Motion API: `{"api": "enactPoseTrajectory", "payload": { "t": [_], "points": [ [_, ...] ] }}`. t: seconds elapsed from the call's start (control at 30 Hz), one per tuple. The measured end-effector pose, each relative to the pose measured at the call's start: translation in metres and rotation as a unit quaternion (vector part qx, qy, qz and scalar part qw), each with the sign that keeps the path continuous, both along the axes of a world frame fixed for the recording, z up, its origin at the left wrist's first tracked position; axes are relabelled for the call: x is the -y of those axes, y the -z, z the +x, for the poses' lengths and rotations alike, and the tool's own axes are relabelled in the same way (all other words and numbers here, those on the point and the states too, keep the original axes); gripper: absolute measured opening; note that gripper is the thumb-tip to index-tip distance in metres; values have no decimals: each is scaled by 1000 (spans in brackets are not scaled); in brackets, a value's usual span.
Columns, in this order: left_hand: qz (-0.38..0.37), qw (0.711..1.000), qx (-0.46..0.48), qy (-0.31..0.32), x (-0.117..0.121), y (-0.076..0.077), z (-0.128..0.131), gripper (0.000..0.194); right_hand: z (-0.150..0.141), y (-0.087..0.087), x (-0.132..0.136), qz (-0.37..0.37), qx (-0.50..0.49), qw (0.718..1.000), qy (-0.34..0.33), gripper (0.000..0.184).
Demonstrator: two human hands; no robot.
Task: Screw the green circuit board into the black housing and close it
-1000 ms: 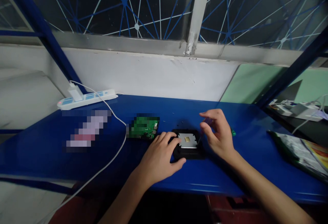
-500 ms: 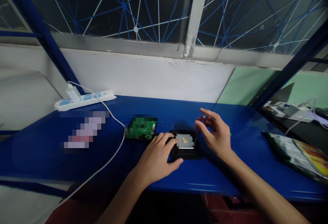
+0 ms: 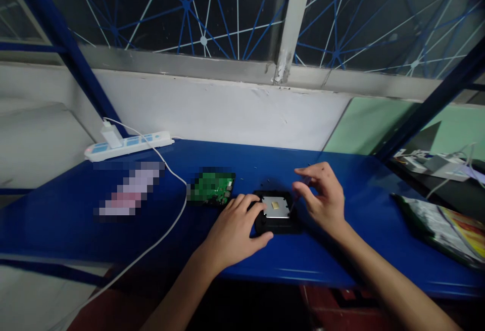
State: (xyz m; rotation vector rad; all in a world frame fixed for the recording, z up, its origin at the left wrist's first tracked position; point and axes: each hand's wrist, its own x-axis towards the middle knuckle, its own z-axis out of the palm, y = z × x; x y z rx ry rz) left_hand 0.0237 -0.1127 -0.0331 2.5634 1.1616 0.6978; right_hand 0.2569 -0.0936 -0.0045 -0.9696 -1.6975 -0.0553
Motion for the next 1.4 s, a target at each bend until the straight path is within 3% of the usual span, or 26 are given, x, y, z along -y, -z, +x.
{"api": "enactPoseTrajectory", "payload": {
  "t": [0.07, 0.23, 0.37, 0.6, 0.9, 1.07, 1.17, 1.27, 1.4],
  "points": [
    [0, 1000, 1, 1, 0, 0, 0, 44, -1, 1, 1, -1, -16, 1000, -3, 23],
    [-1, 1000, 2, -1, 0, -1, 0, 44, -4, 5, 6, -84, -100, 991, -41, 24],
    [-9, 1000, -1, -3, 0, -2, 0, 44, -1, 4, 6, -79, -95, 989, -83, 23],
    [5, 1000, -1, -3, 0, -1, -1, 43, 2, -1, 2, -37, -8, 999, -27, 19],
    [-4, 1000, -2, -1, 1, -1, 1, 42, 1, -3, 1, 10, 22, 999, 24, 26],
    [-14, 1000, -5, -4, 1, -4, 0, 44, -1, 2, 6, -73, -65, 995, -12, 31],
    [-15, 1000, -5, -3, 1, -3, 0, 44, 0, 2, 7, -99, -67, 992, -33, 26],
    [-13, 1000, -6, -4, 1, -2, 0, 43, 3, -1, 6, -74, -48, 995, -49, 25],
    [-11, 1000, -7, -4, 1, -2, 0, 44, 2, -4, 2, -15, 1, 1000, -5, 18]
  ]
}}
